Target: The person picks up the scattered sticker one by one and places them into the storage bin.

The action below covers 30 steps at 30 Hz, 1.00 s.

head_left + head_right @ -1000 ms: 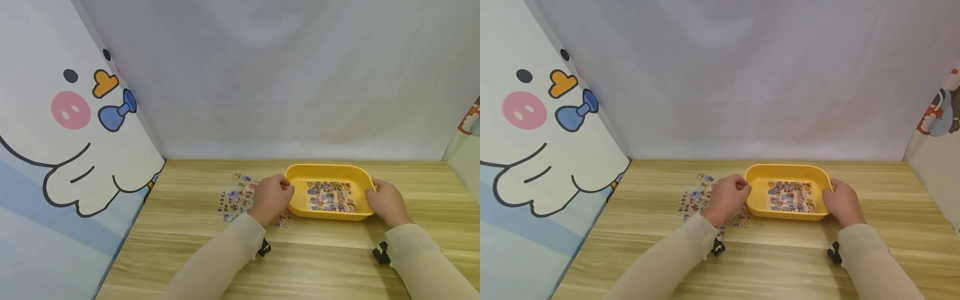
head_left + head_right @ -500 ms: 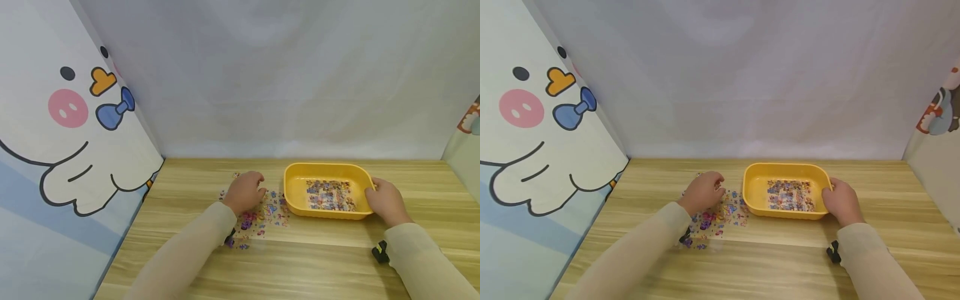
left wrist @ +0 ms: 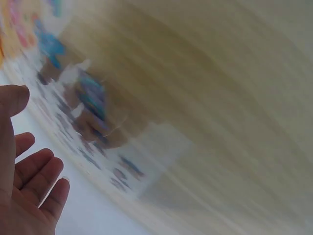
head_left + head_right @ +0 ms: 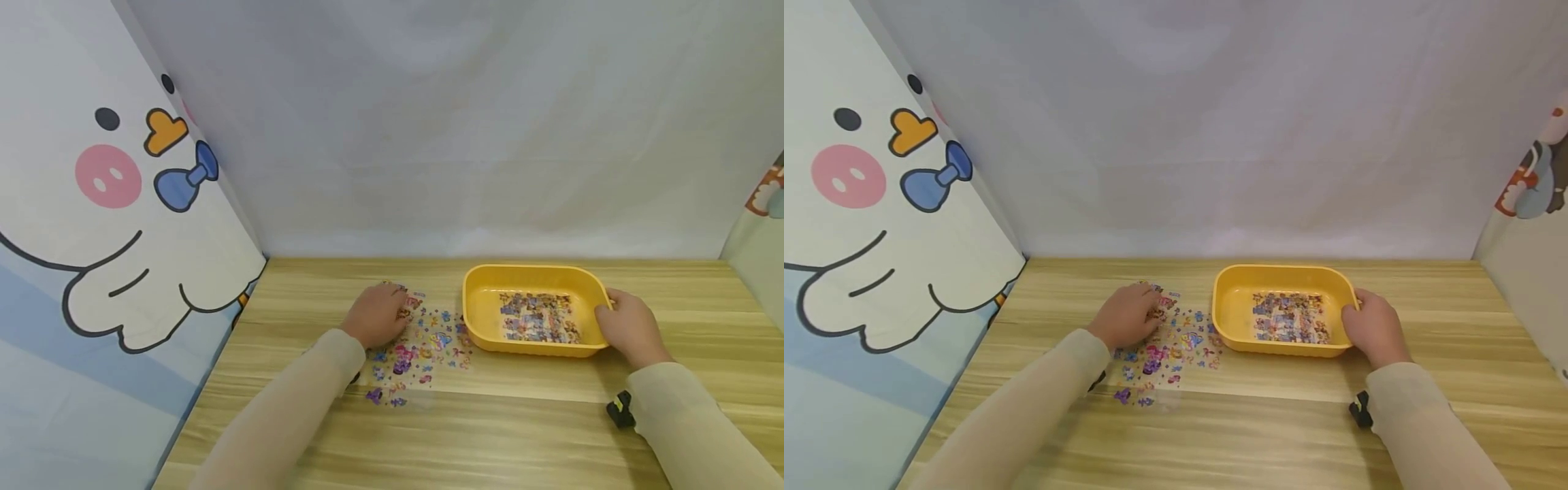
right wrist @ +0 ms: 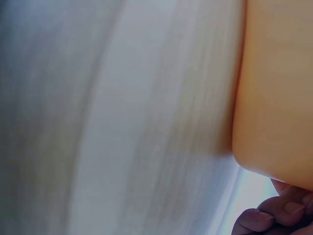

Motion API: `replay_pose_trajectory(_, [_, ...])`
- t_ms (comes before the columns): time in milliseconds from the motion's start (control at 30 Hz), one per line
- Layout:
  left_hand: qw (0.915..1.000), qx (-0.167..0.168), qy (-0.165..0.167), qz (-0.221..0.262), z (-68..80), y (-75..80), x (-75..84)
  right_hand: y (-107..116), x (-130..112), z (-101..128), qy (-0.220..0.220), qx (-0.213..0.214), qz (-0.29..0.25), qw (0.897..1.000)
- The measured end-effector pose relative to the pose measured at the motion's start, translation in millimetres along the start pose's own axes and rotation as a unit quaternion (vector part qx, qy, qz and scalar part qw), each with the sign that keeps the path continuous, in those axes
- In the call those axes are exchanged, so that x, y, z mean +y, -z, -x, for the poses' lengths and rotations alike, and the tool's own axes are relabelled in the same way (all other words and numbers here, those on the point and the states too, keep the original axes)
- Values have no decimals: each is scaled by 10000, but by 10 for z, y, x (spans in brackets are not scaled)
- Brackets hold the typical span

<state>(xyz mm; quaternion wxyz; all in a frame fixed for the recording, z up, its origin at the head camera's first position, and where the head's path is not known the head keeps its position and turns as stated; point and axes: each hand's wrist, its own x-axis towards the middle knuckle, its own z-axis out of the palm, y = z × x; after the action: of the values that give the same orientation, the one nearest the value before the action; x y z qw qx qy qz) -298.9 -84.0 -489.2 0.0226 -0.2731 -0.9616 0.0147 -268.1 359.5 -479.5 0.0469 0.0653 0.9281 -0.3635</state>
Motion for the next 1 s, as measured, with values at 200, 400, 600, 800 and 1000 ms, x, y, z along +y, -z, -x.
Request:
replay_pose_trajectory(200, [9991, -113, 348, -202, -33, -67, -157, 6, -35, 16, -14, -7, -17, 10000])
replay_pose_trajectory(400, [9952, -380, 888, 162, -93, -20, -229, 14, -37, 11, -17, 4, 39, 10000])
replay_pose_trajectory(600, [9919, -373, 1177, 301, -181, -58, -272, 18, -36, 5, -56, -6, 44, 10000])
replay_pose_trajectory(800, [9878, -404, 1385, 584, -206, -78, -270, 19, -31, 8, -161, -99, -22, 9998])
replay_pose_trajectory(1000, [9890, -244, 1318, 631, -195, -104, -301, 17, -24, 1, -208, -126, -47, 9997])
